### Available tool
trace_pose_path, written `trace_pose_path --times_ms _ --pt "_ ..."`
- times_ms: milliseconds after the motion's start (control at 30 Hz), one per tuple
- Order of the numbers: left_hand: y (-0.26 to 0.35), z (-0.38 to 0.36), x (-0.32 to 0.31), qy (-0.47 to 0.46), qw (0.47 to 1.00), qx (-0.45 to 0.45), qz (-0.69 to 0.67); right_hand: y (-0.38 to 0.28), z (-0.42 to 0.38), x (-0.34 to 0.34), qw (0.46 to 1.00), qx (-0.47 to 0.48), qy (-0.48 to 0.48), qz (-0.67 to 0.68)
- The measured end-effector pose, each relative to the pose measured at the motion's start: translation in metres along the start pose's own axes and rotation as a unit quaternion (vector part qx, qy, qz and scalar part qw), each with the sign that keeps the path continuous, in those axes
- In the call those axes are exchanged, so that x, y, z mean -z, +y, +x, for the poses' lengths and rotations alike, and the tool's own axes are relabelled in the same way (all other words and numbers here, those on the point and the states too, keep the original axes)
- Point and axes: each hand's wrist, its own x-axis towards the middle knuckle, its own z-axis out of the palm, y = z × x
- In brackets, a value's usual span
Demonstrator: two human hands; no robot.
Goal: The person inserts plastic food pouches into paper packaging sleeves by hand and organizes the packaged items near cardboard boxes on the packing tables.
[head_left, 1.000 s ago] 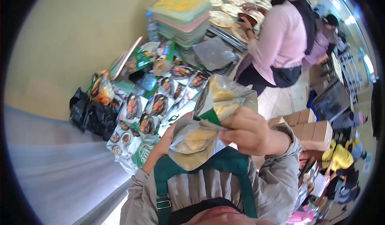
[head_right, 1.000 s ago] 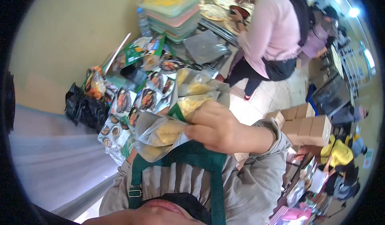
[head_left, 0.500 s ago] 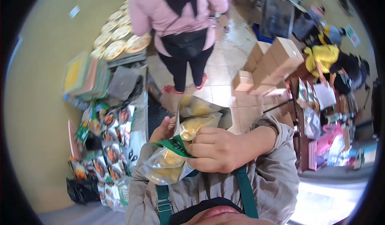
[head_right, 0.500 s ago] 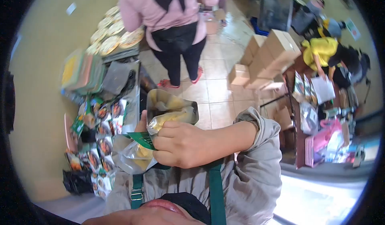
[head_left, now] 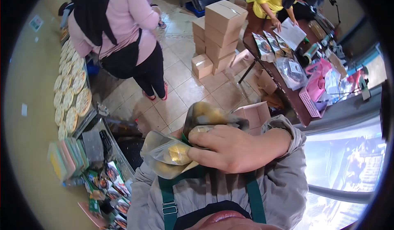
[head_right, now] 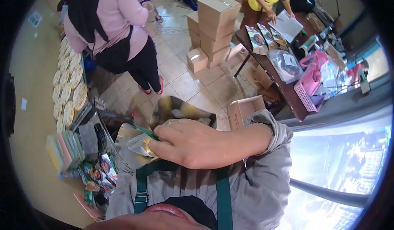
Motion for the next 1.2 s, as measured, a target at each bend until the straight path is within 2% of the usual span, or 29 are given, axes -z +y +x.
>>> trace_pose_path --times_ms 133,233,333,433,467,567,700,733,833,933,1033,1200 --pt "0.014 0.032 0.021 -0.051 0.998 0.038 0.001 0.019 -0.008 0.024 0.996 -0.039 -0.071 0.039" --pt "0.024 0.054 0.045 -0.082 0.995 0.059 -0.001 0.034 -0.006 0.044 0.983 -0.103 -0.068 0.133" --pt "0.037 0.073 0.071 -0.108 0.992 0.072 0.001 0.05 -0.007 0.059 0.986 -0.137 -0.043 0.08" --pt "0.051 0.093 0.097 -0.14 0.987 0.083 0.007 0.069 0.0 0.084 0.984 -0.173 0.002 -0.044" --pt "0.056 0.1 0.107 -0.15 0.985 0.086 0.011 0.077 0.004 0.085 0.974 -0.218 0.016 -0.059" --pt "0.071 0.119 0.131 -0.175 0.979 0.106 0.02 0.109 0.023 0.081 0.97 -0.23 0.047 -0.063" --pt "0.091 0.147 0.157 -0.213 0.966 0.142 0.041 0.142 0.037 0.065 0.952 -0.292 0.037 -0.09" --pt "0.095 0.154 0.162 -0.224 0.962 0.152 0.044 0.146 0.039 0.065 0.937 -0.341 0.007 -0.074" --pt "0.1 0.179 0.174 -0.254 0.949 0.181 0.054 0.165 0.029 0.068 0.911 -0.402 -0.085 -0.03" --pt "0.101 0.208 0.183 -0.285 0.934 0.205 0.065 0.174 0.017 0.077 0.903 -0.422 -0.048 -0.055" --pt "0.097 0.242 0.184 -0.307 0.921 0.227 0.072 0.181 0.008 0.102 0.884 -0.454 -0.094 -0.061" --pt "0.105 0.312 0.173 -0.328 0.913 0.229 0.081 0.207 -0.038 0.132 0.893 -0.426 -0.118 -0.087"
